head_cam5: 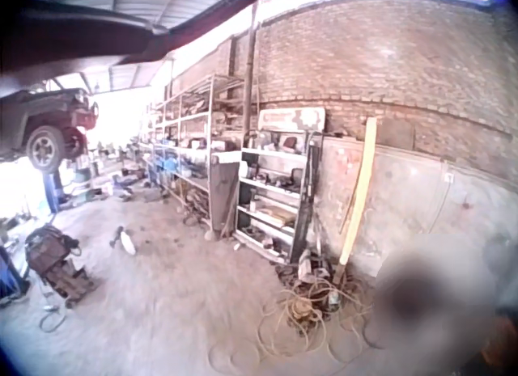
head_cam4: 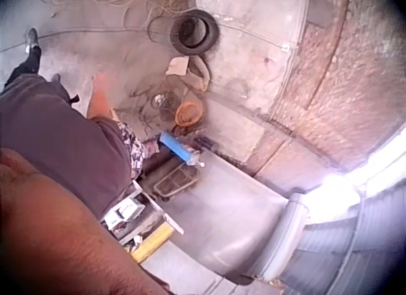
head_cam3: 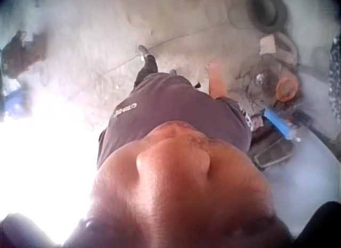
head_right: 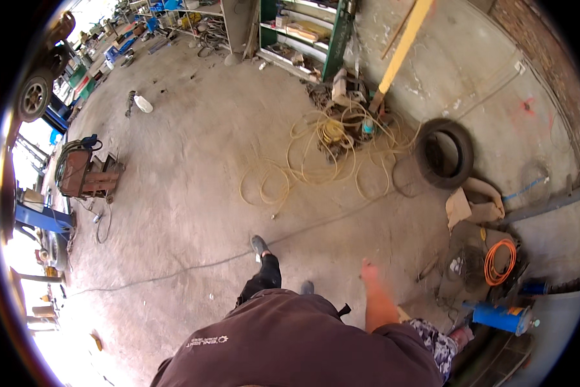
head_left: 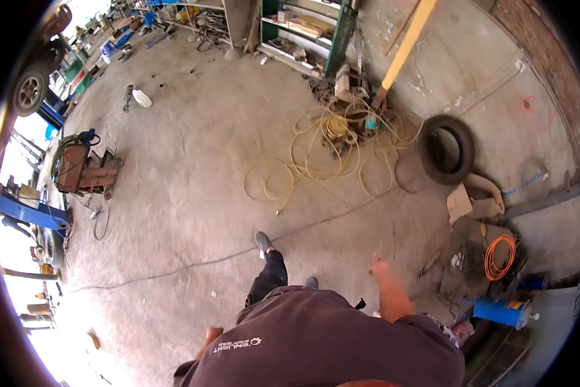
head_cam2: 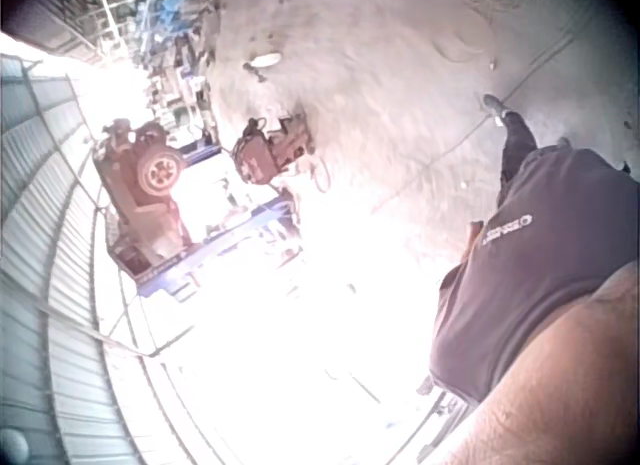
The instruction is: The person positions a metal plate onto a rusty brake drum assembly and secures it using pliers. They then use a welding torch to weld the plate to the drum, creating visible sparks. The person is wearing protective gloves during the welding process.
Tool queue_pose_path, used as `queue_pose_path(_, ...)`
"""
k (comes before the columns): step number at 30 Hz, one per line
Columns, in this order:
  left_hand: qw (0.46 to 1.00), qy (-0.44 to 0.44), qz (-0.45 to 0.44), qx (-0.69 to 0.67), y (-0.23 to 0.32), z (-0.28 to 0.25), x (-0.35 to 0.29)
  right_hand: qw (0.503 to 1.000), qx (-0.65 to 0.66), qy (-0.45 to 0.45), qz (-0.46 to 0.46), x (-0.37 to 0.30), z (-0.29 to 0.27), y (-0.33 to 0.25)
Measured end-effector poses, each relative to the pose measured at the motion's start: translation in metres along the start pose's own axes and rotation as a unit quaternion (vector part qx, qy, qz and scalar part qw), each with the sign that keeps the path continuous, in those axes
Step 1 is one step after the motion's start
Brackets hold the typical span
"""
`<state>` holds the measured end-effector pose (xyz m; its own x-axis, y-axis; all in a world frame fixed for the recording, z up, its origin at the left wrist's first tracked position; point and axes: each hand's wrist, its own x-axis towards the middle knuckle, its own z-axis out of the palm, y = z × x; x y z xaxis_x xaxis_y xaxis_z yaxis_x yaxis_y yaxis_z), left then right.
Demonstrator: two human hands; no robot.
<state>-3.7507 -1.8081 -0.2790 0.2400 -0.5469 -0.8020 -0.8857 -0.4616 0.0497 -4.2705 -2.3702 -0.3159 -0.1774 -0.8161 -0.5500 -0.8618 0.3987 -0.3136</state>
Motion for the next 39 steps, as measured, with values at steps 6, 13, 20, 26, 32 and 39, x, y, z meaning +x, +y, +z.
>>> queue_pose_path(6,0.979,-0.003,-0.084,-0.183,-0.032,-0.053,0.079,0.956,-0.151,-0.213,-0.132,-0.074,0.111,-0.109)
queue_pose_path(13,0.801,0.041,-0.136,-0.582,-0.015,-0.268,0.251,0.864,-0.347,-0.139,-0.338,0.072,0.08,-0.173)
queue_pose_path(20,0.727,0.16,-0.144,-0.653,-0.087,-0.422,0.295,0.989,-0.048,-0.083,-0.113,0.105,0.052,-0.35)
queue_pose_path(26,0.822,0.054,-0.209,-0.527,-0.12,-0.447,0.325,0.958,-0.125,-0.19,-0.176,0.152,0.096,-0.41)
queue_pose_path(32,0.835,0.081,-0.185,-0.512,-0.12,-0.558,0.321,0.966,-0.008,-0.203,-0.159,0.215,0.103,-0.504)
queue_pose_path(39,0.749,0.12,-0.268,-0.594,-0.146,-0.637,0.369,0.986,0.061,-0.151,-0.034,0.229,0.02,-0.721)
